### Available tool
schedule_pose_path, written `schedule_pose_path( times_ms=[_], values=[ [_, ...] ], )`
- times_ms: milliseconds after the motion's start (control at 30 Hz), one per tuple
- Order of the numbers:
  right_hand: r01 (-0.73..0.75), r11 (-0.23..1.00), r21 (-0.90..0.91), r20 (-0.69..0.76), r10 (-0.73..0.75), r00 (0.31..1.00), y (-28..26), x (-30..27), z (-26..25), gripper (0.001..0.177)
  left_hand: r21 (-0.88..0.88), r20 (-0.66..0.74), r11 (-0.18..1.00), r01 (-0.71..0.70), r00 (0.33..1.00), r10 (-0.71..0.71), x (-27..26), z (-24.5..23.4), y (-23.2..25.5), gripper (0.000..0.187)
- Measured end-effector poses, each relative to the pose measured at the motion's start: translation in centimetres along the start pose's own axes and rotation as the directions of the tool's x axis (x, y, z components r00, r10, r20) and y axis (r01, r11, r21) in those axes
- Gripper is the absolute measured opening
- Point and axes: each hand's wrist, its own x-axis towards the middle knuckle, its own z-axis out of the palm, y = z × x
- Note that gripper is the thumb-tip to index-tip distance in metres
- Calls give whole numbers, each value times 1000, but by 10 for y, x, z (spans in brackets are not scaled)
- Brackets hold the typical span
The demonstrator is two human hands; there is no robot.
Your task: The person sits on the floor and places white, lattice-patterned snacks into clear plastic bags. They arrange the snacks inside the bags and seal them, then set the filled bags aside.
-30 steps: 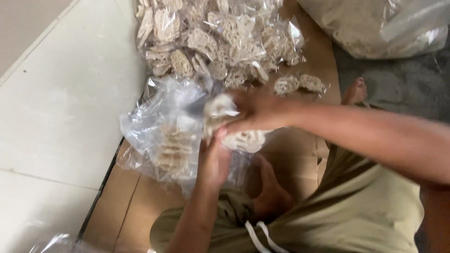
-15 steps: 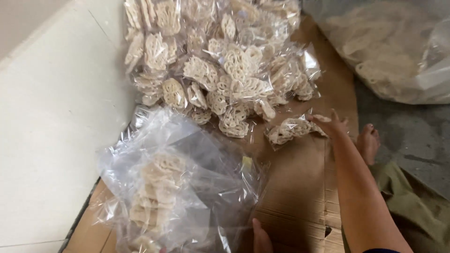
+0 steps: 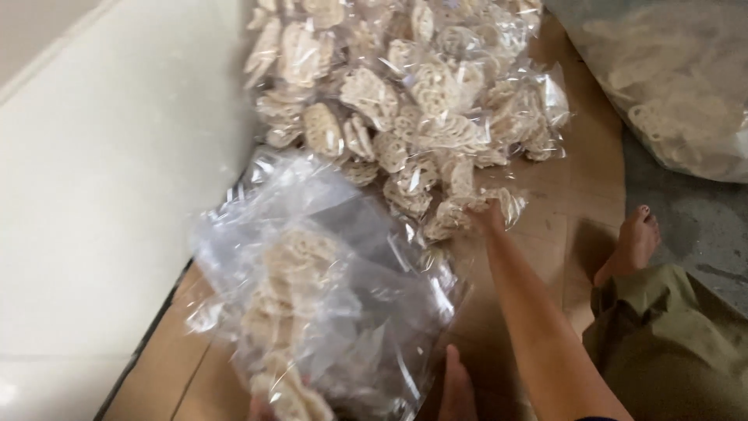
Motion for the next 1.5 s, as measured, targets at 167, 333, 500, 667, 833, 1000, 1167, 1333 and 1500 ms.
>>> schedule_pose_path(
  times_ms=[167, 333, 500, 667, 833, 1000, 1167, 1333, 1500],
  values=[
    [28, 991, 134, -198, -1, 980, -40, -66, -34, 65, -127, 126, 973, 191, 976, -175, 26, 13, 2, 53],
    [133, 988, 77, -287, -106, 952, -94, -161, -118, 54, 664, 292, 506, -550, 814, 502, 30, -60, 82, 63],
    [209, 889, 408, -201, -136, 970, -85, -201, -124, 48, 544, 328, 647, -534, 845, 422, 22, -34, 47, 46],
    [18, 909, 416, 60, -47, 997, -82, -274, -113, 67, -163, 180, 986, 29, 984, 1, -3, -25, 4, 44],
    [-392, 727, 563, 265, 291, 919, -46, -231, -81, 93, 283, 340, 954, 98, 920, -195, -14, 1, -75, 40],
    [-337, 520, 785, 359, 61, 931, -33, -163, -78, 67, 102, 413, 973, 205, 882, -229, 5, 22, -134, 43],
    [168, 962, 217, 297, -229, 927, 10, -86, -73, 80, 701, 365, 142, -699, 523, 770, -9, -70, -10, 79],
    [-10, 988, 157, 160, -15, 987, 61, -43, -35, 55, 769, 320, 96, -632, 511, 798, 6, -51, -8, 82],
    [89, 960, 267, -31, -83, 996, 38, -90, -55, 34, 819, 265, 79, -569, 497, 826, 1, -45, -18, 86]
  ],
)
